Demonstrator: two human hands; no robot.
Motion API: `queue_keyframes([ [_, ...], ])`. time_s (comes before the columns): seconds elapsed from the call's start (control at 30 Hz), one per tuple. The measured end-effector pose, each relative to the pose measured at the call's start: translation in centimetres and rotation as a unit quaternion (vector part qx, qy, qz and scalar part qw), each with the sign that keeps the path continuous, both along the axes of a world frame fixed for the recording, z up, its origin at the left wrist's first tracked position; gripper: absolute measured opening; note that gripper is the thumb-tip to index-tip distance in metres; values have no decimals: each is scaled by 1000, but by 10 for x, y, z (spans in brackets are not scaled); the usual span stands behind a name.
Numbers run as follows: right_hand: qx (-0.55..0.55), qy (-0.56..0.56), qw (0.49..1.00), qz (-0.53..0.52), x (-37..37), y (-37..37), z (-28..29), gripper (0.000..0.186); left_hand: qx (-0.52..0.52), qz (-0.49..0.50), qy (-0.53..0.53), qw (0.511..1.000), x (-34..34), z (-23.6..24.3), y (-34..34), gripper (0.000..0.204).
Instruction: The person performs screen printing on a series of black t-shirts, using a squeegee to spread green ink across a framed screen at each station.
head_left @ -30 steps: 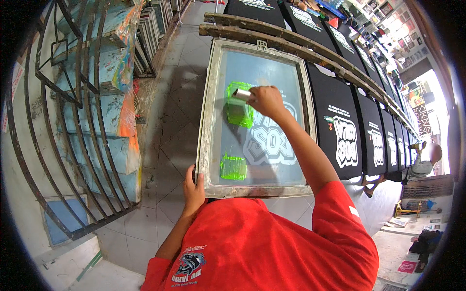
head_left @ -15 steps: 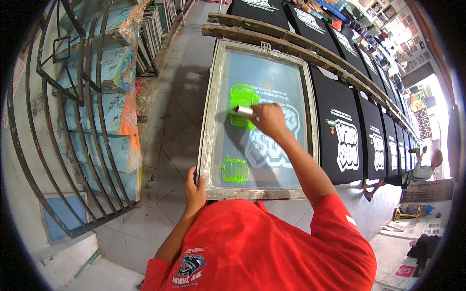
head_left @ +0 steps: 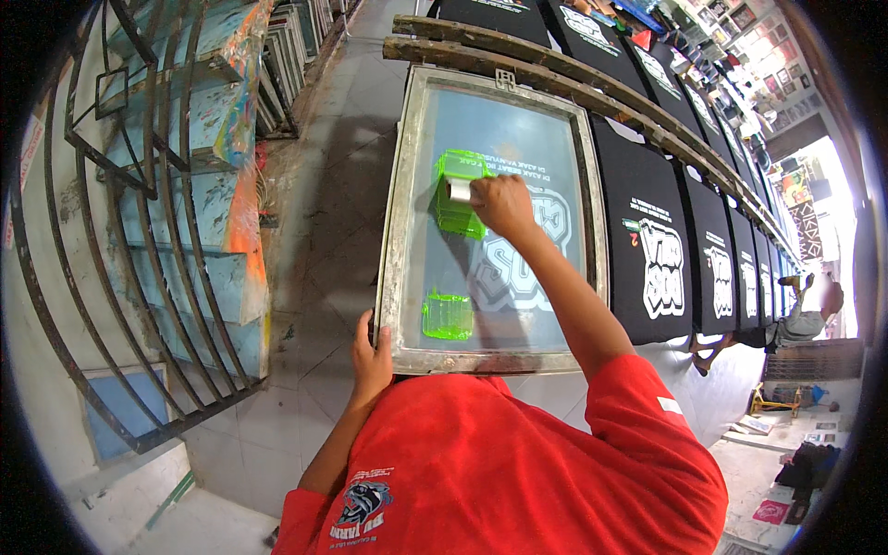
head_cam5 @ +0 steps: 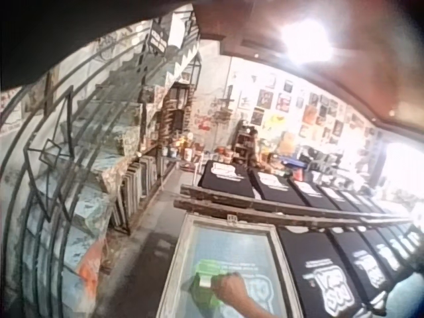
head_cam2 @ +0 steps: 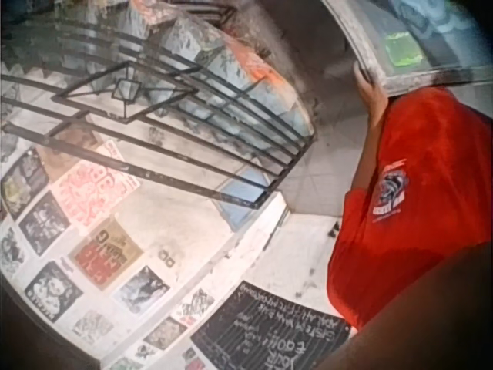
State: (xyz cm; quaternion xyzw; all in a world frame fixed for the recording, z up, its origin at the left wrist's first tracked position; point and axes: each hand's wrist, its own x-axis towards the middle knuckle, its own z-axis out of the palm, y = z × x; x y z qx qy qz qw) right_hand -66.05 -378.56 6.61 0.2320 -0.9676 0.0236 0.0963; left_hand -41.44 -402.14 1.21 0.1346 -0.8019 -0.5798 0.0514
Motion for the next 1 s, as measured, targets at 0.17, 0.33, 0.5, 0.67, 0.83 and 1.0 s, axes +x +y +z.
queue_keyframes([
  [0.17, -34, 12, 998, 55, 54, 4, 5, 8, 43, -22, -42, 998, 2, -7, -4, 44],
  [0.33, -134, -97, 984, -60, 51, 16, 33, 31, -14, -17, 11, 1000, 2, -12, -4, 43],
  [0.5, -593, -257, 739, -190, 50, 61, 10, 26, -29, -20, 27, 999, 1, -16, -4, 47],
  [0.67, -810, -330, 419, -243, 92, 93, 5, 29, -20, -48, -42, 998, -4, -19, -7, 49],
  [0.83, -870, -276, 318, -256, 147, 156, 4, 34, -30, -49, -118, 991, -18, -32, -12, 53],
  [1.0, -892, -171, 361, -214, 195, 227, -7, 43, 29, -102, -172, 979, -40, -11, -14, 54],
])
